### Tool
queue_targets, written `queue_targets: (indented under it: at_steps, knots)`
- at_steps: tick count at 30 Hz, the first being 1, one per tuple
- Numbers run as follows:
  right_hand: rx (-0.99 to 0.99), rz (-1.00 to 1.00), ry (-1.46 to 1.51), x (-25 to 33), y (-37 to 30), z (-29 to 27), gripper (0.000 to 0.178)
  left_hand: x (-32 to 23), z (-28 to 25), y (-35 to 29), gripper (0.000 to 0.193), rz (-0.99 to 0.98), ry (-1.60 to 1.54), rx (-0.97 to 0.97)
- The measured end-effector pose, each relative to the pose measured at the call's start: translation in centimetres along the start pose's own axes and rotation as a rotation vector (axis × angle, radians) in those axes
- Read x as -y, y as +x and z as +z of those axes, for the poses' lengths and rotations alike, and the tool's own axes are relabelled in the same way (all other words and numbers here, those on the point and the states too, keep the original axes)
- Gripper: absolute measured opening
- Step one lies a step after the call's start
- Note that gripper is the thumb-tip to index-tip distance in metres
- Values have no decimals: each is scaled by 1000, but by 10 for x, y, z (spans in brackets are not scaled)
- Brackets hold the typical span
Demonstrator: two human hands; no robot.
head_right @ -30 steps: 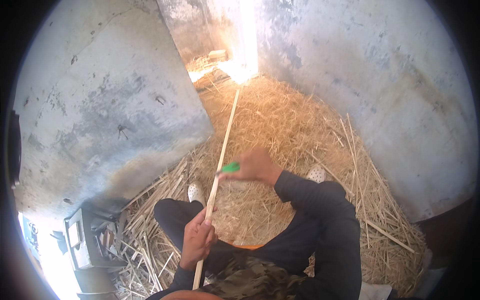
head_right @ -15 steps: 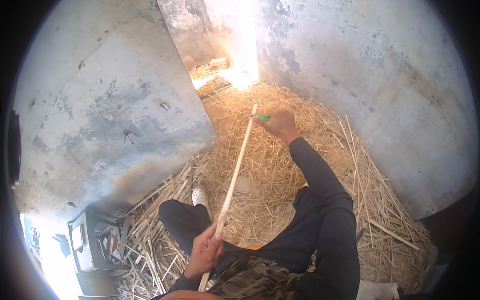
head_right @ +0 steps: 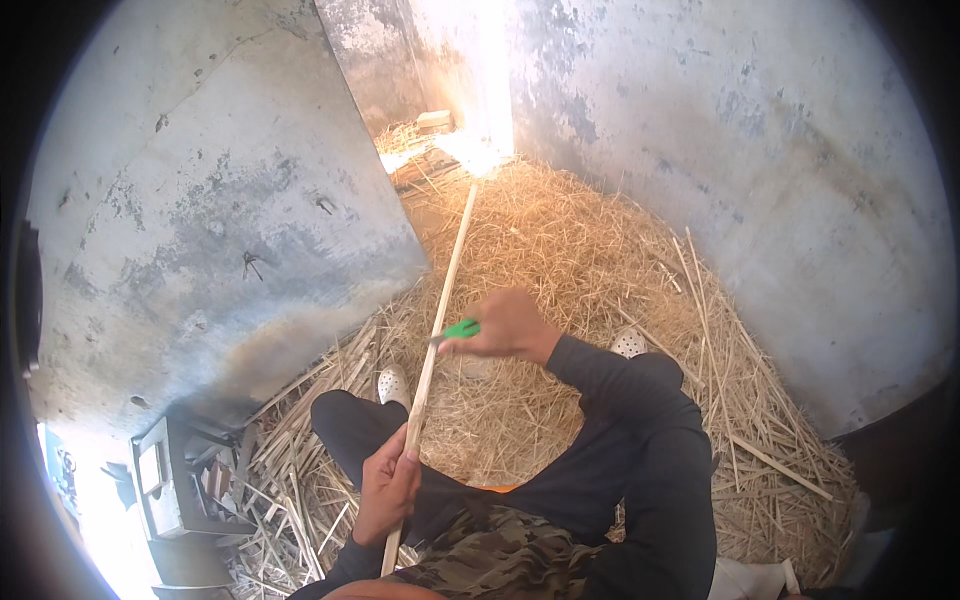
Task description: The person sits on a straw-covered floor and uses a green utility knife to shave the bark off a long, thin wooden stick. They rotate the stick and scrape the blade along its length to remove the outer layer, occasionally switching to a metal file to smooth the surface.
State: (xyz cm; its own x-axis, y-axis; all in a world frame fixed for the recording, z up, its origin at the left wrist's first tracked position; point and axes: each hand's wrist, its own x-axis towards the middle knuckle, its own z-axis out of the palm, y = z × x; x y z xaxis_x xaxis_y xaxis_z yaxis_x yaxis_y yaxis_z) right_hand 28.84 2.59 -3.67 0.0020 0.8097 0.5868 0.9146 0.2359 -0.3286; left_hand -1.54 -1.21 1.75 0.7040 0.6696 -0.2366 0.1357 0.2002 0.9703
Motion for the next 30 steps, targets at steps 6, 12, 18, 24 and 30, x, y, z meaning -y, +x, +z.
queue_targets:
  at_steps: [6,12,18,24,30]
  knots:
    - [-55,84,-50,-14,5,-6,79,0,6,1,45,66,35,-4]
    - [-82,55,-14,9,2,-6,80,-4,6,1,46,50,16,-17]
    - [-152,-13,-153,-21,15,-7,77,-5,8,-1,47,43,10,7]
    - [-97,263,-240,-86,25,-20,79,-2,9,-12,47,-2,-25,67]
    - [-129,450,-323,-134,31,-26,76,6,7,-14,46,-29,-22,92]
